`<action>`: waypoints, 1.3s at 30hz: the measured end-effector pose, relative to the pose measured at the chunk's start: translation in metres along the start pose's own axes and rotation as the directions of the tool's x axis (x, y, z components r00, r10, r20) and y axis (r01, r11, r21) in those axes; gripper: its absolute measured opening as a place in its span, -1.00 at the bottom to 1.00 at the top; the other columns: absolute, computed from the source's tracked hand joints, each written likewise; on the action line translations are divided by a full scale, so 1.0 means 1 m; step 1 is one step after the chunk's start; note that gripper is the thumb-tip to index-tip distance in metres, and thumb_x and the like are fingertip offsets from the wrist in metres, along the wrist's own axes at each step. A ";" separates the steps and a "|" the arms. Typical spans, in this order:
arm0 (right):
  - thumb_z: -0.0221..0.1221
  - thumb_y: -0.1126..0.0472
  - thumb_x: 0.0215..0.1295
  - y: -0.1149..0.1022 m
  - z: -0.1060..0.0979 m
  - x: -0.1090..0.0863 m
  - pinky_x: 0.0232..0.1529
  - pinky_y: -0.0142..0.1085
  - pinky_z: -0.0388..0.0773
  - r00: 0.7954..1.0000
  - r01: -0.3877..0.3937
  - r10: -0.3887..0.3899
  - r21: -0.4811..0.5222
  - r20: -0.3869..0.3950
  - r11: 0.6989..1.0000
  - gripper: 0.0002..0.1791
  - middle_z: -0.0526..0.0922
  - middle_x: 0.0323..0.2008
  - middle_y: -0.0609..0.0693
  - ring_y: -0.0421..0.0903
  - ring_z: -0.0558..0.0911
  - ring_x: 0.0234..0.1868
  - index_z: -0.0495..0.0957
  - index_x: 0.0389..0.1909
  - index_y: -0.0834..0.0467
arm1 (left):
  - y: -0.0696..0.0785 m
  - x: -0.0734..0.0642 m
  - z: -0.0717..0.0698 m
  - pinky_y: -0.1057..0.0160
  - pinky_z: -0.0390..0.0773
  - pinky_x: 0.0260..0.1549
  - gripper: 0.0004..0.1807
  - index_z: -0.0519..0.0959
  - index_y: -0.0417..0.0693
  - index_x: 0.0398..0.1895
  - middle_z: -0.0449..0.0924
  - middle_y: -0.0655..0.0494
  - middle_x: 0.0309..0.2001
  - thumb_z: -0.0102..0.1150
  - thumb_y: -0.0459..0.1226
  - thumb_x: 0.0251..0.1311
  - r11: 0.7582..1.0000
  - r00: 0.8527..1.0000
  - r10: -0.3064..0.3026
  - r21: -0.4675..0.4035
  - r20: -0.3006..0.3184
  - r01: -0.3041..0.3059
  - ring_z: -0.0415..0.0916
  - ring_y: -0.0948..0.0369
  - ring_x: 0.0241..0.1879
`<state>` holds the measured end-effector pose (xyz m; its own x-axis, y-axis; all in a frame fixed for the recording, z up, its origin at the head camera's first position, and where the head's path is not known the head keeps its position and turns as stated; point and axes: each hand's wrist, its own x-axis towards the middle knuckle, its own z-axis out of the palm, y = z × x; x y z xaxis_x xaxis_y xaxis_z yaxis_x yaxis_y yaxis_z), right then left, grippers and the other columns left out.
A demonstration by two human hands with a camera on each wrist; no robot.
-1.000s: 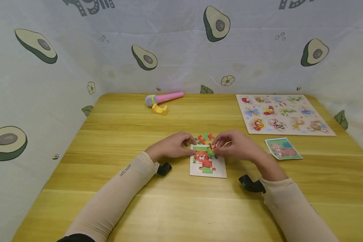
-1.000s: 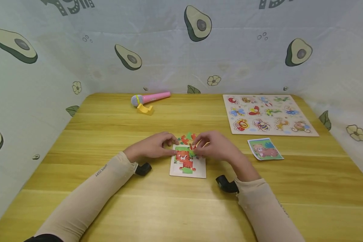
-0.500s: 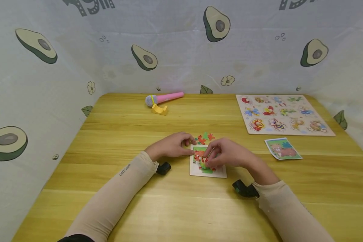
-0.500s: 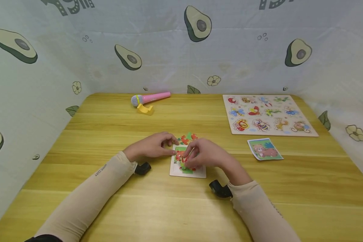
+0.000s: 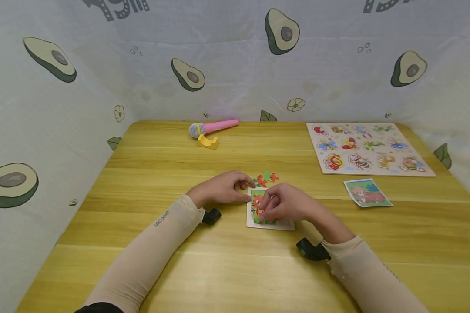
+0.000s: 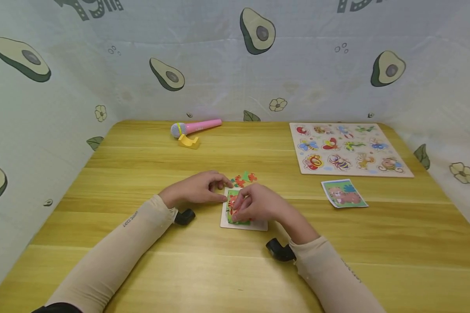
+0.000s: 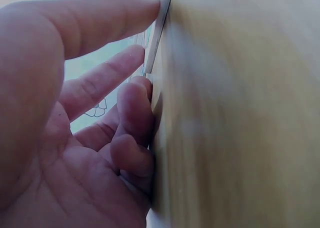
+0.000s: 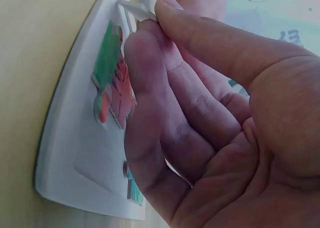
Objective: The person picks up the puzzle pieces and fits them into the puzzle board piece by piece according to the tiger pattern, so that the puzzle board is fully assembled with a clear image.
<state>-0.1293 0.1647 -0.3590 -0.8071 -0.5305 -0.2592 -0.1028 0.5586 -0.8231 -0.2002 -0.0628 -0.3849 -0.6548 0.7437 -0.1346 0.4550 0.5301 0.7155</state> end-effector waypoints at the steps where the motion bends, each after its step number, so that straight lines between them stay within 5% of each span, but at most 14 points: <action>1: 0.44 0.27 0.18 0.000 0.001 0.000 -0.45 -0.29 0.53 1.000 0.000 0.000 -0.013 -0.007 1.000 -0.84 0.72 -0.49 -0.02 -0.13 0.63 -0.48 0.64 -0.35 0.22 | 0.000 0.000 0.000 0.27 0.44 -0.17 -0.64 0.61 0.06 0.15 0.47 0.13 -0.09 0.34 -0.17 0.31 1.000 1.000 -0.002 0.001 0.000 0.002 0.41 0.20 -0.21; 12: 0.47 0.23 0.17 -0.002 0.011 0.002 -0.46 -0.33 0.48 0.996 0.039 -0.057 -0.228 -0.071 0.973 -0.86 0.60 -0.56 -0.13 -0.20 0.52 -0.50 0.67 -0.46 0.10 | 0.000 0.000 0.001 0.27 0.45 -0.16 -0.64 0.60 0.07 0.15 0.47 0.14 -0.08 0.33 -0.16 0.31 1.000 1.000 -0.004 0.003 -0.006 0.004 0.41 0.20 -0.20; 29: 0.46 0.15 0.19 -0.001 0.011 0.001 -0.47 -0.34 0.42 0.996 0.047 -0.067 -0.311 -0.054 0.949 -0.78 0.57 -0.56 -0.17 -0.22 0.48 -0.52 0.76 -0.18 0.13 | 0.000 0.001 0.001 0.27 0.45 -0.16 -0.63 0.60 0.06 0.15 0.48 0.14 -0.08 0.33 -0.14 0.31 1.000 1.000 0.000 0.021 0.001 0.000 0.43 0.21 -0.22; 34: 0.47 0.06 0.17 -0.003 0.012 0.000 -0.43 -0.32 0.44 0.996 -0.006 -0.028 -0.389 -0.080 0.921 -0.76 0.64 -0.52 -0.27 -0.26 0.50 -0.50 0.80 -0.18 0.05 | -0.001 0.002 0.002 0.28 0.45 -0.16 -0.62 0.60 0.06 0.16 0.48 0.15 -0.08 0.33 -0.14 0.31 1.000 1.000 -0.001 0.022 -0.001 0.001 0.42 0.21 -0.21; 39: 0.44 0.02 0.21 -0.003 0.013 0.000 -0.44 -0.32 0.42 0.997 0.043 -0.071 -0.491 -0.038 0.870 -0.83 0.61 -0.44 -0.29 -0.31 0.45 -0.50 0.82 -0.24 -0.01 | -0.003 0.002 0.003 0.27 0.45 -0.16 -0.63 0.60 0.06 0.16 0.47 0.15 -0.09 0.33 -0.14 0.31 1.000 1.000 0.002 0.022 -0.008 -0.002 0.42 0.21 -0.20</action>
<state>-0.1218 0.1544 -0.3628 -0.8191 -0.5444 -0.1809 -0.4097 0.7759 -0.4796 -0.2012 -0.0614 -0.3892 -0.6586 0.7416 -0.1278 0.4696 0.5377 0.7002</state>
